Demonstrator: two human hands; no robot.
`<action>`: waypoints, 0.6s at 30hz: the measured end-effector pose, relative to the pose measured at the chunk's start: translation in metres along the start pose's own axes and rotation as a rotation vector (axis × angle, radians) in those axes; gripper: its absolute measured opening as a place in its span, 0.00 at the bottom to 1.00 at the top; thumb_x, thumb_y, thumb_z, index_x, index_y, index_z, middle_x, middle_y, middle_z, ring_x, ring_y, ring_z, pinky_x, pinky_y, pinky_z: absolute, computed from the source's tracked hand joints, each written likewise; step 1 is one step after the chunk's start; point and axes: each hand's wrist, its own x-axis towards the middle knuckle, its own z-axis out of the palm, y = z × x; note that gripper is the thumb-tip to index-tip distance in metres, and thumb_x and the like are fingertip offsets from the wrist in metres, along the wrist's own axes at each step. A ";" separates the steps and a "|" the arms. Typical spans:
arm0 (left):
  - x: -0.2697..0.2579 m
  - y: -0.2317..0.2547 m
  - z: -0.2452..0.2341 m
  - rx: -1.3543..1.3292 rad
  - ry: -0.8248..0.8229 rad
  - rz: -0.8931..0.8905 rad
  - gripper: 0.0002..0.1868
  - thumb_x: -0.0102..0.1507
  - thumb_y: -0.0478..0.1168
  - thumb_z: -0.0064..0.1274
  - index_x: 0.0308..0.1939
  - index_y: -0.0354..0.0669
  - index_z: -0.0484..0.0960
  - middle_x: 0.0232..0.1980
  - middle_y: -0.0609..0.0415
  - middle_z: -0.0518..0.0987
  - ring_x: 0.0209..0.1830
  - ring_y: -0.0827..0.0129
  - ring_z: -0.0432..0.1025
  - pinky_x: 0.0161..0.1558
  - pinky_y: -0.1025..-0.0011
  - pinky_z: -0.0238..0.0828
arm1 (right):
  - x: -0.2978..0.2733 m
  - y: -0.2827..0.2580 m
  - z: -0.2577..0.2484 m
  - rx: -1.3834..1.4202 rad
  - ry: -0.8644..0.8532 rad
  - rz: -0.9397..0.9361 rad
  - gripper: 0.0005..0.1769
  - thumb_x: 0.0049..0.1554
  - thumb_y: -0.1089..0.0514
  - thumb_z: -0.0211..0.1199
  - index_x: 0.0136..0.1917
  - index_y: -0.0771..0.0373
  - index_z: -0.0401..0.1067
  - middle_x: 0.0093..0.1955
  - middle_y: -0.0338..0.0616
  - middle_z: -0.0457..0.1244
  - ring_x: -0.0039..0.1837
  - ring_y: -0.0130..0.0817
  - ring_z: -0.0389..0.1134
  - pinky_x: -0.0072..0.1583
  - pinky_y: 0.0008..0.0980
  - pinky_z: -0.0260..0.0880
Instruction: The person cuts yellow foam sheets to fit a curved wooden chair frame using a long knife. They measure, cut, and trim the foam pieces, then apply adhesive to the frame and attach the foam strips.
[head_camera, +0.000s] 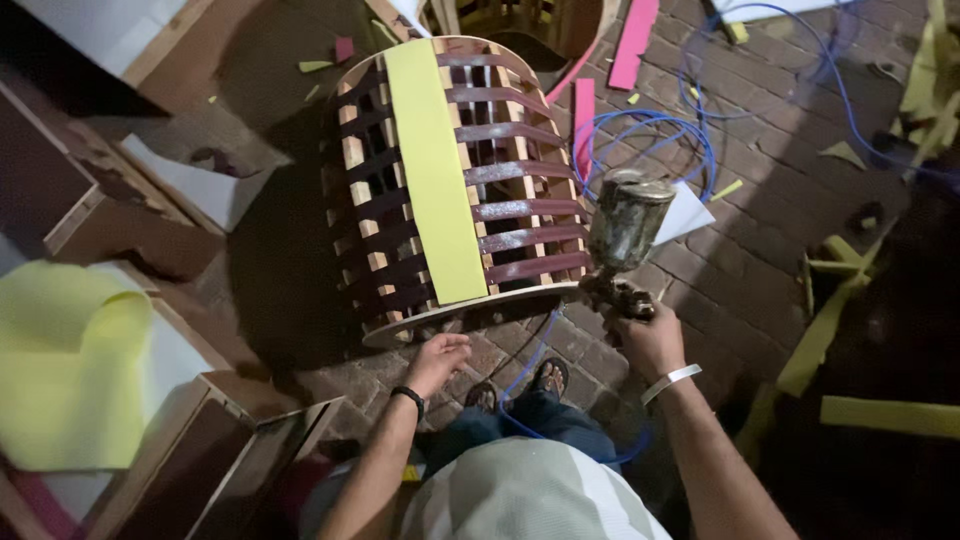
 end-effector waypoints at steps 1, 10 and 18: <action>0.003 -0.002 -0.002 -0.004 -0.014 0.020 0.20 0.63 0.43 0.58 0.58 0.43 0.80 0.48 0.58 0.84 0.37 0.76 0.77 0.35 0.76 0.71 | -0.004 0.004 0.002 0.062 -0.013 -0.001 0.20 0.52 0.66 0.68 0.59 0.63 0.77 0.40 0.44 0.71 0.38 0.27 0.70 0.39 0.29 0.70; 0.005 -0.021 -0.031 -0.032 -0.100 0.061 0.20 0.64 0.43 0.59 0.59 0.42 0.81 0.46 0.56 0.84 0.36 0.75 0.75 0.33 0.76 0.68 | -0.025 0.029 0.015 0.286 0.037 0.009 0.11 0.56 0.64 0.66 0.52 0.71 0.75 0.43 0.47 0.71 0.41 0.31 0.73 0.41 0.32 0.73; -0.015 -0.010 -0.053 0.070 -0.077 0.012 0.20 0.64 0.46 0.56 0.59 0.45 0.80 0.48 0.58 0.84 0.40 0.75 0.78 0.39 0.74 0.73 | -0.041 0.038 0.009 0.330 0.187 -0.011 0.14 0.58 0.61 0.67 0.54 0.72 0.75 0.46 0.48 0.71 0.44 0.34 0.73 0.45 0.35 0.76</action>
